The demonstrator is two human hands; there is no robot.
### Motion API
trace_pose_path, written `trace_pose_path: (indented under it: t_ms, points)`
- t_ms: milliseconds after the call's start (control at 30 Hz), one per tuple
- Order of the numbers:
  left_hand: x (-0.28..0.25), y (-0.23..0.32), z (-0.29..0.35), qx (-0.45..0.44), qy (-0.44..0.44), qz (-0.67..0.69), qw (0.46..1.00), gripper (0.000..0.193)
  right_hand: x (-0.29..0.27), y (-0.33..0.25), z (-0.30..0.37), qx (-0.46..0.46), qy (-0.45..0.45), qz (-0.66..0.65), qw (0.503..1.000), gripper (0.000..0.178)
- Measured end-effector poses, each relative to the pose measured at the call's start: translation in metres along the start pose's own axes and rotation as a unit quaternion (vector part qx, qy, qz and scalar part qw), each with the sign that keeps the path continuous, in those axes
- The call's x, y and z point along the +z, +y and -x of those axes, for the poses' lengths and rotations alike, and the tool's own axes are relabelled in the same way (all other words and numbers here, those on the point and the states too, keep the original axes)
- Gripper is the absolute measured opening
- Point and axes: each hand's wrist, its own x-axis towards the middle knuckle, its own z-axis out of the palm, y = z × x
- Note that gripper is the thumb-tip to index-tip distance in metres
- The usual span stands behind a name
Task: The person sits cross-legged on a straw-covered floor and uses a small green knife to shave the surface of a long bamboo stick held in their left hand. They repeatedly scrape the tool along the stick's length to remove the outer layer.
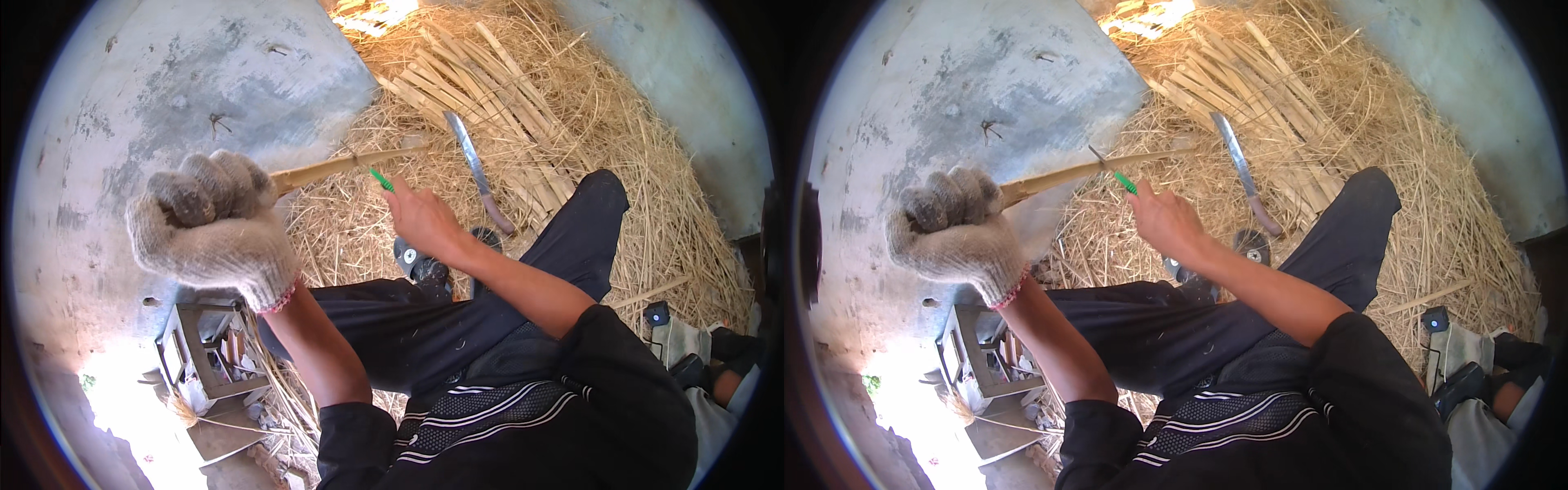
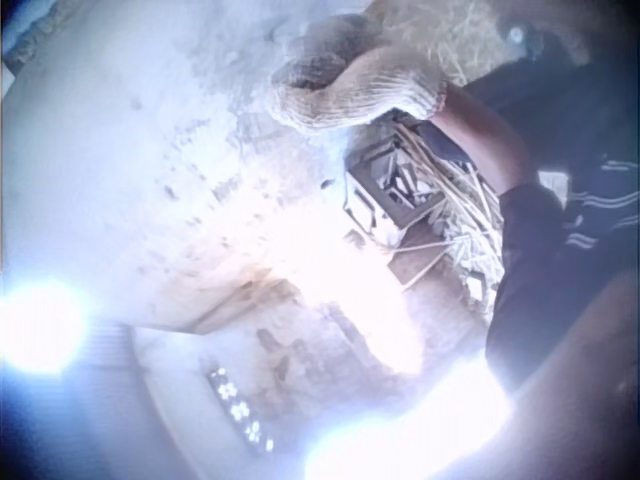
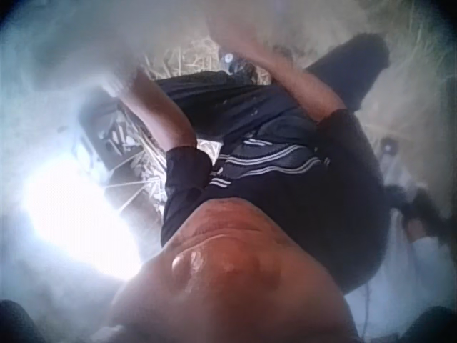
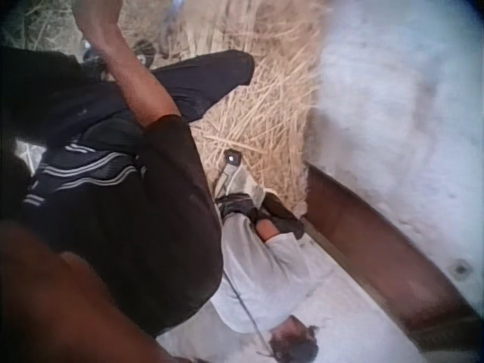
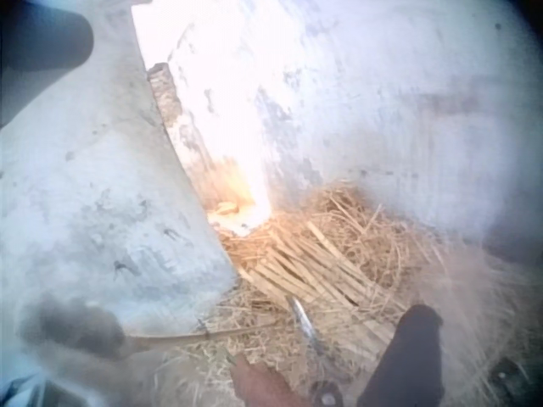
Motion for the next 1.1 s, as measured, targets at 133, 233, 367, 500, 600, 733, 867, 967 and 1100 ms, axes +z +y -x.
trace_pose_path:
  t_ms: [133,233,367,500,600,733,867,967,1100]
  points:
    - [-0.001,0.000,0.001,0.000,0.014,-0.004,1.000,0.037,-0.004,-0.024,-0.002,-0.061,-0.009,-0.051,0.997,0.029]
    - [0.005,-0.002,0.003,0.009,0.021,-0.040,0.999,0.035,0.004,-0.006,-0.007,-0.019,-0.025,-0.001,1.000,0.028]
    - [0.008,-0.004,-0.001,0.020,-0.029,-0.012,0.999,0.035,0.022,0.084,-0.026,0.056,-0.030,0.071,0.995,0.029]
    - [-0.001,-0.005,0.002,0.026,-0.026,-0.026,0.999,0.034,0.001,0.022,-0.010,0.067,-0.071,-0.059,0.993,0.034]
    - [0.002,-0.003,-0.001,0.031,-0.007,-0.051,0.998,0.034,0.007,0.003,-0.009,-0.009,-0.045,-0.056,0.997,0.036]
    - [0.011,-0.009,0.003,0.024,-0.048,-0.014,0.998,0.035,0.042,0.090,-0.034,0.031,0.060,-0.005,0.998,0.037]
    - [-0.006,0.000,-0.003,0.042,-0.039,-0.072,0.996,0.033,0.021,0.025,-0.017,0.037,-0.015,-0.075,0.996,0.032]
    - [-0.006,-0.007,-0.002,0.054,-0.040,-0.068,0.995,0.034,0.016,0.010,-0.015,0.031,-0.039,-0.078,0.996,0.033]
    - [0.004,-0.014,-0.003,0.076,-0.041,-0.061,0.994,0.035,0.053,0.076,-0.049,0.045,0.027,0.031,0.998,0.034]
